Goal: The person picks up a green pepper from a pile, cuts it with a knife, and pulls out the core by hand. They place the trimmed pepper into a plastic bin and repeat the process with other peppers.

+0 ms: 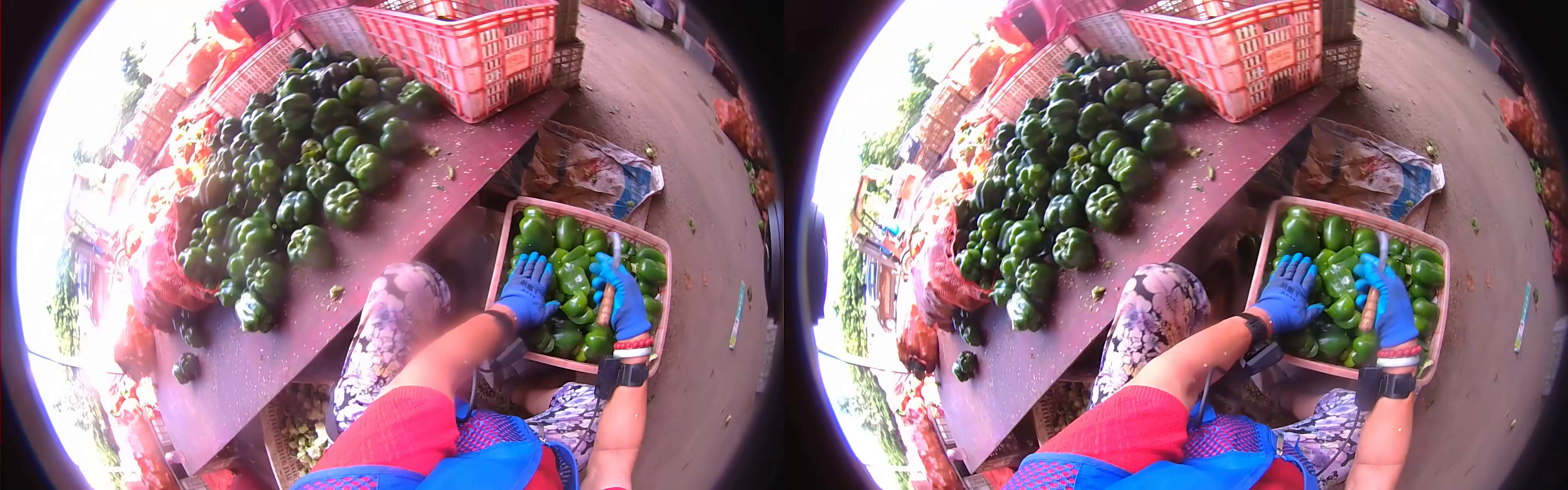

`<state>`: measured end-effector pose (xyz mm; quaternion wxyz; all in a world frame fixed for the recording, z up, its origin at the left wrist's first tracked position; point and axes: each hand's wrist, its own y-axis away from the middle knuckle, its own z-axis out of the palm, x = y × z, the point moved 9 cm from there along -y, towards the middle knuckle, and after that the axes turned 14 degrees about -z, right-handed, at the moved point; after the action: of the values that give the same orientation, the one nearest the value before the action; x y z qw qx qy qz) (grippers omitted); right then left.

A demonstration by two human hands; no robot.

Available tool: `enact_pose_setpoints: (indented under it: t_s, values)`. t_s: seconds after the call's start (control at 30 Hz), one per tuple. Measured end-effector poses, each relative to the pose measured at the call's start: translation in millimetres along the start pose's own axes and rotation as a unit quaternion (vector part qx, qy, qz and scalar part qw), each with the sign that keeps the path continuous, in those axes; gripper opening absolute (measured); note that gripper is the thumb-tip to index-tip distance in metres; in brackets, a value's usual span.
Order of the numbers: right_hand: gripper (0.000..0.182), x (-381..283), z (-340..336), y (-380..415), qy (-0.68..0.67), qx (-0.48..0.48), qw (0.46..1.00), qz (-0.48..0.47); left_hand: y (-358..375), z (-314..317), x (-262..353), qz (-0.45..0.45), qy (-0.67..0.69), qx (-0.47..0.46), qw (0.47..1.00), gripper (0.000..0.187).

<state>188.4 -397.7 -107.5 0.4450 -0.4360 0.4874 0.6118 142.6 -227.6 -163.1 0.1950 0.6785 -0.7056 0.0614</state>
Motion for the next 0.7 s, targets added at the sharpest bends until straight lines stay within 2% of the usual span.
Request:
enact_pose_setpoints:
  t_s: [0.03,0.07,0.1,0.13,0.17,0.23,0.27,0.3,0.33,0.37,0.4,0.43,0.47,0.57,0.63,0.7]
  values:
    - [0.045,1.1,-6.9,-5.0,-0.07,-0.018,0.997,0.034,-1.3,-4.8,-0.5,0.001,0.008,-0.019,1.0,0.09]
    - [0.044,2.3,-10.0,-15.9,-0.255,0.001,0.967,0.026,-2.5,-7.3,-0.9,0.009,0.029,-0.066,0.997,0.096]
    - [0.043,4.4,-5.2,-22.7,-0.432,0.021,0.901,0.022,-1.7,-22.9,-2.0,-0.013,0.092,-0.143,0.985,0.096]
    - [0.047,-15.9,1.1,-13.7,-0.443,0.048,0.895,-0.025,-1.4,-54.7,-7.0,-0.005,0.123,-0.074,0.99,0.09]
    - [0.048,-15.1,-1.9,-14.1,-0.463,0.025,0.885,-0.038,3.0,-87.9,-14.2,0.007,0.153,-0.007,0.988,0.083]
    - [0.047,-9.8,-4.5,-13.7,-0.53,-0.046,0.846,-0.02,38.5,-206.6,-44.8,0.037,0.12,0.172,0.977,0.064]
    - [0.047,-9.2,-0.1,-8.4,-0.508,-0.051,0.86,-0.003,60.5,-244.7,-81.2,-0.011,0.103,0.268,0.958,0.049]
    - [0.046,-12.0,7.6,-0.7,-0.486,-0.057,0.872,0.013,91.2,-281.9,-116.2,-0.059,0.004,0.362,0.93,0.049]
    - [0.046,-13.5,12.7,5.0,-0.462,-0.061,0.884,0.027,115.7,-292.3,-167.7,-0.137,-0.095,0.434,0.885,0.052]
    - [0.046,-12.3,14.8,6.5,-0.437,-0.049,0.898,0.028,139.4,-298.2,-212.5,-0.304,-0.182,0.372,0.858,0.06]
    - [0.046,-9.7,16.5,7.8,-0.411,-0.037,0.91,0.03,163.0,-289.6,-254.8,-0.401,-0.235,0.338,0.818,0.066]
    - [0.046,-6.1,16.5,8.6,-0.384,-0.022,0.922,0.036,174.8,-268.7,-302.8,-0.478,-0.174,0.245,0.825,0.069]
    - [0.045,-1.3,15.4,6.9,-0.368,-0.01,0.929,0.04,180.9,-250.8,-330.3,-0.453,-0.152,0.253,0.841,0.081]
    - [0.043,-0.3,18.8,7.4,-0.332,0.009,0.943,0.036,189.6,-240.1,-378.2,-0.475,-0.215,0.322,0.79,0.092]
    - [0.036,-7.5,25.0,8.5,-0.319,-0.01,0.947,0.027,202.1,-260.1,-425.0,-0.586,0.028,0.284,0.758,0.102]
    - [0.028,-12.6,24.1,9.3,-0.283,0.011,0.959,0.001,202.7,-262.6,-458.6,-0.544,0.083,0.294,0.782,0.094]
